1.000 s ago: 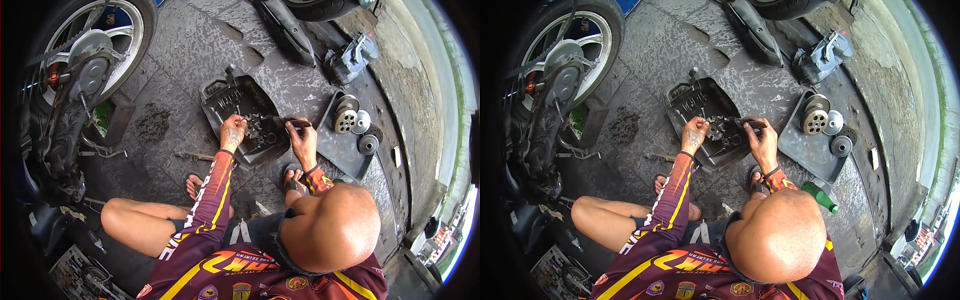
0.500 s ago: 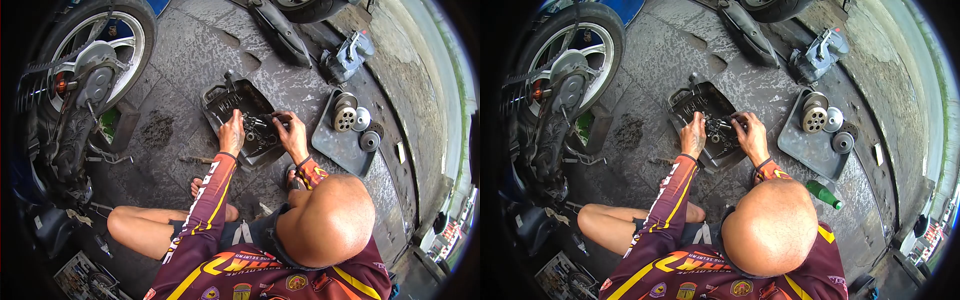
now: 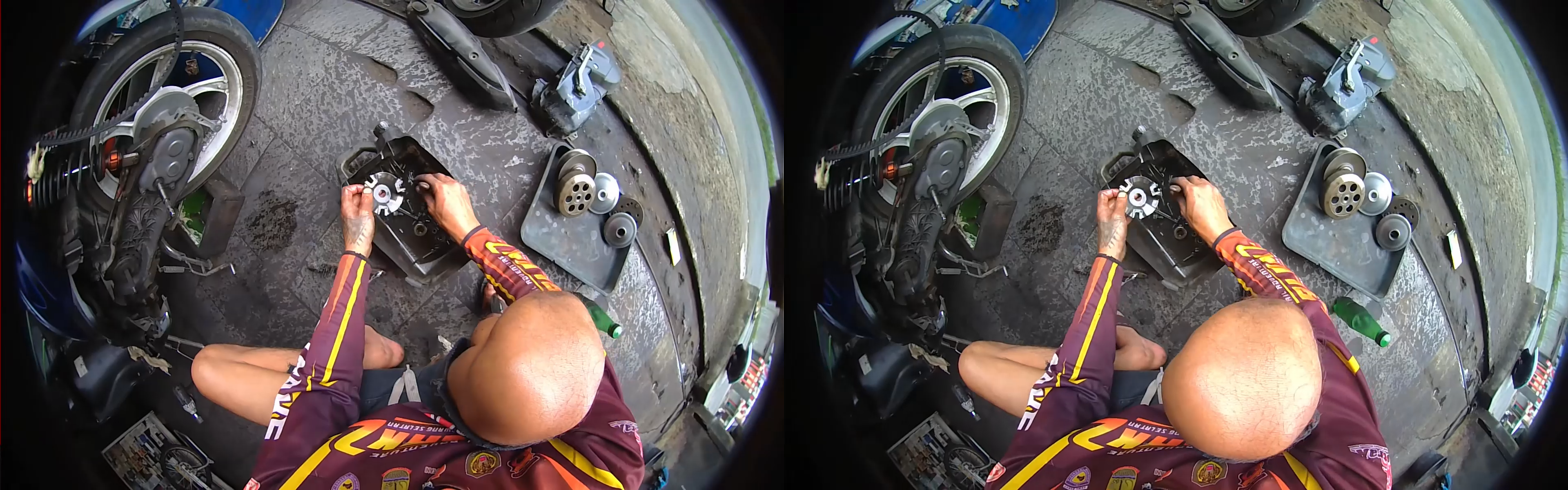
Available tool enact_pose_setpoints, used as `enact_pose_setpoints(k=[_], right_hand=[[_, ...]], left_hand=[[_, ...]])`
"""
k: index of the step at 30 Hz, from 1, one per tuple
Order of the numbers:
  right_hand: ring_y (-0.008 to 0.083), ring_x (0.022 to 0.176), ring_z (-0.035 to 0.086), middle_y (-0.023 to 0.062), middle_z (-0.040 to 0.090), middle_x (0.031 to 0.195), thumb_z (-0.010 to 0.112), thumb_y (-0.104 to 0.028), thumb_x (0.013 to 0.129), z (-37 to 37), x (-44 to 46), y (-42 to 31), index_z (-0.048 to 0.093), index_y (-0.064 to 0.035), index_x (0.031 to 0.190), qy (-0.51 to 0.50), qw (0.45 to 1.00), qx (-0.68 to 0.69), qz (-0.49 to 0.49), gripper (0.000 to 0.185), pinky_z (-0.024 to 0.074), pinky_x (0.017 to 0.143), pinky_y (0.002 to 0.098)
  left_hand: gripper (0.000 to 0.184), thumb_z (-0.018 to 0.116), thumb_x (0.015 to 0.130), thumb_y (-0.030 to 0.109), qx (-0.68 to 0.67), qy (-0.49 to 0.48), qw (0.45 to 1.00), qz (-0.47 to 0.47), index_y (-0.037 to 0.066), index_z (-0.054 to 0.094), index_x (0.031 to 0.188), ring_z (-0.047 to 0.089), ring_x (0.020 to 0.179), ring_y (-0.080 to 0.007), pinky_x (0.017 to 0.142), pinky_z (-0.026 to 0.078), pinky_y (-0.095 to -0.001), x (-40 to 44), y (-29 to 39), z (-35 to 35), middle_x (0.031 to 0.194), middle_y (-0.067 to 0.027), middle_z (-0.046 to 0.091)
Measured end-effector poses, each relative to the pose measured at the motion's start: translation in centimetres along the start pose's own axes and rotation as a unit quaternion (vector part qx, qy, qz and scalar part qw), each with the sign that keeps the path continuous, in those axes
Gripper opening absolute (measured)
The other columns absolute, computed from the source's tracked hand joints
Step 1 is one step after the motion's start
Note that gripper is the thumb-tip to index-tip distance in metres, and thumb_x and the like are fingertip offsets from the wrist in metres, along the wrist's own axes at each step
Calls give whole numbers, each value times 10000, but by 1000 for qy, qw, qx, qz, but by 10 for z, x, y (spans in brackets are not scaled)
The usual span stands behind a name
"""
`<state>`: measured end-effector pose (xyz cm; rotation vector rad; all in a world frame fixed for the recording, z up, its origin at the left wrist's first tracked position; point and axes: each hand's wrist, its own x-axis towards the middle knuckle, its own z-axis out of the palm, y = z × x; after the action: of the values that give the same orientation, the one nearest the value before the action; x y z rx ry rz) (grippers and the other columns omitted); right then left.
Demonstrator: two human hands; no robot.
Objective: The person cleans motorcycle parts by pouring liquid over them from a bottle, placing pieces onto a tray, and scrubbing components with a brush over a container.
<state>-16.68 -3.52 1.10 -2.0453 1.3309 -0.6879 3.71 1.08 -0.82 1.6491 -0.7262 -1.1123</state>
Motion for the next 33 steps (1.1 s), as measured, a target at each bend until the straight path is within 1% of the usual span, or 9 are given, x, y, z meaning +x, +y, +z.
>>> enact_pose_setpoints(k=[4,8,11,14,20,23,26,30,33], right_hand=[[362,873,656,164,693,914,651,-167,870,-28,7,-28,654,-43,1038,37,996,64,52,209,512,786,439],[309,827,704,167,704,871,643,-132,889,-62,-1,-63,688,-23,998,138,955,249,89,161,532,717,350],[341,788,695,187,696,839,661,-182,882,-39,-3,-51,684,8,962,69,971,227,21,207,528,694,372],[356,783,690,189,693,833,657,-190,885,-29,1,-45,673,12,945,3,963,255,81,212,523,681,377],[369,827,666,166,686,919,633,-141,878,-23,17,-25,637,-48,1008,97,983,151,26,160,534,723,427],[388,839,656,198,677,904,612,-149,885,4,6,-1,618,-53,1013,-29,1000,5,8,160,534,739,471],[403,860,658,213,686,866,622,-179,898,-19,10,-29,643,-37,1057,1,985,121,126,214,528,718,452],[415,818,662,231,668,823,630,-193,900,-11,2,-38,673,-13,978,-17,959,272,72,201,521,680,436],[390,799,680,207,686,820,636,-199,900,-18,3,-27,677,-19,992,22,979,167,114,207,525,674,422]], left_hand=[[162,502,998,309,-306,-23,947,-92,179,485,1092,621,1049,-260,839,536,-616,-7,14,5,1154,-51,598],[339,437,994,395,-380,-59,916,-110,116,533,1162,632,1079,-294,890,534,-597,-10,7,20,1128,-104,645],[447,448,953,454,-477,-99,856,-174,68,607,1113,648,1018,-284,844,543,-487,-15,12,36,1111,-137,661],[481,471,954,522,-420,-36,877,-228,90,617,1107,641,1018,-256,819,531,-464,-13,7,38,1101,-96,668],[326,430,1005,475,-347,-29,909,-228,209,546,1152,644,947,-232,749,543,-456,-12,10,34,1112,-40,643],[414,391,1008,513,-300,-52,911,-277,174,553,1184,638,947,-226,754,544,-453,-3,-15,29,1100,-35,641],[487,358,1008,546,-278,-40,918,-280,144,570,1183,625,980,-229,829,522,-485,-3,-17,26,1071,-31,645],[511,333,1006,564,-243,-22,912,-330,147,576,1174,628,1001,-236,853,514,-493,-11,0,33,1082,-41,655],[573,284,998,603,-260,-59,908,-323,147,569,1197,629,1051,-250,857,517,-502,-13,-4,32,1137,-69,655]])
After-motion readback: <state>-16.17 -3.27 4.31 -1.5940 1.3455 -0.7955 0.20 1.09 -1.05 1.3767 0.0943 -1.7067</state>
